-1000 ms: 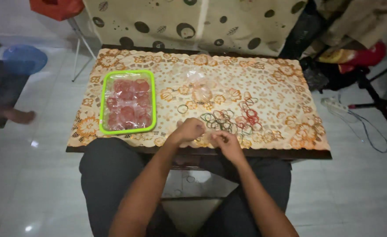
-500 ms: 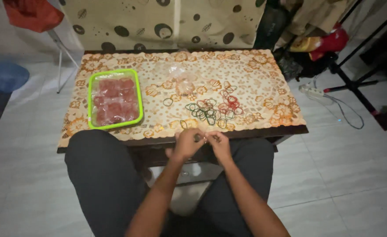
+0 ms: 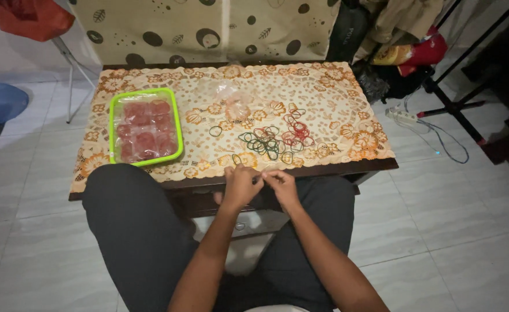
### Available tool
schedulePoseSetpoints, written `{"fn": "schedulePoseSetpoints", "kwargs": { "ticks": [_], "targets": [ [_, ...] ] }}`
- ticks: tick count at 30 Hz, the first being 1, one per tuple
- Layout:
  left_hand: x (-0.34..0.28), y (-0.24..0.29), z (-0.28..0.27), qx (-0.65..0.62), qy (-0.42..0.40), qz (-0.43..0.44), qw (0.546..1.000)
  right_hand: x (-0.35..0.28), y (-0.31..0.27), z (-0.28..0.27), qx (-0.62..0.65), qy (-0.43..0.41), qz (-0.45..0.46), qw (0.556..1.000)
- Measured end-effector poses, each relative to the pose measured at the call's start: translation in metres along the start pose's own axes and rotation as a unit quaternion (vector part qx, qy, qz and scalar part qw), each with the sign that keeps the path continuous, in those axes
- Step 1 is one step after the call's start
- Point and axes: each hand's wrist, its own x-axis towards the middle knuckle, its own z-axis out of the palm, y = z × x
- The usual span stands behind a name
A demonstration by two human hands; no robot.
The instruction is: The person puts red food items from a green tray into small plastic bags by hand and secures each bag closed with a rubber band.
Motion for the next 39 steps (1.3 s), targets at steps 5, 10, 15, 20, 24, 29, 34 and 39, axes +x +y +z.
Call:
{"fn": "schedulePoseSetpoints", "kwargs": {
  "ticks": [5, 10, 15, 20, 24, 29, 34, 39],
  "targets": [
    [0.001, -0.003, 0.002, -0.013, 0.023, -0.012, 1.0, -0.004, -0.017, 0.001, -0.009, 0.011, -0.01, 1.0],
    [-0.001, 0.004, 0.004, 0.005, 0.106, -0.003, 0.994, 0.012, 0.018, -0.014, -0.028, 0.034, -0.021, 0.999],
    [0.002, 0.012, 0.008, 0.096, 0.277, 0.077, 0.953, 0.018, 0.035, -0.011, -0.054, 0.065, -0.041, 0.996],
    [0.0, 0.011, -0.001, 0.026, 0.163, 0.081, 0.983, 0.018, 0.043, -0.015, -0.026, 0.056, -0.033, 0.998],
    [0.006, 0.016, -0.033, -0.054, -0.007, 0.06, 0.997, 0.022, 0.035, -0.017, -0.009, 0.065, -0.045, 0.997],
    [0.004, 0.014, -0.038, 0.03, -0.113, 0.077, 0.99, 0.019, 0.036, -0.021, -0.006, 0.018, -0.015, 1.0],
    [0.005, 0.008, -0.029, 0.018, -0.144, 0.09, 0.985, 0.022, 0.043, -0.015, -0.026, -0.038, -0.015, 0.999],
    [0.004, 0.001, -0.025, 0.005, -0.121, 0.091, 0.988, 0.011, 0.018, -0.013, 0.004, -0.055, -0.008, 0.998]
  ]
}}
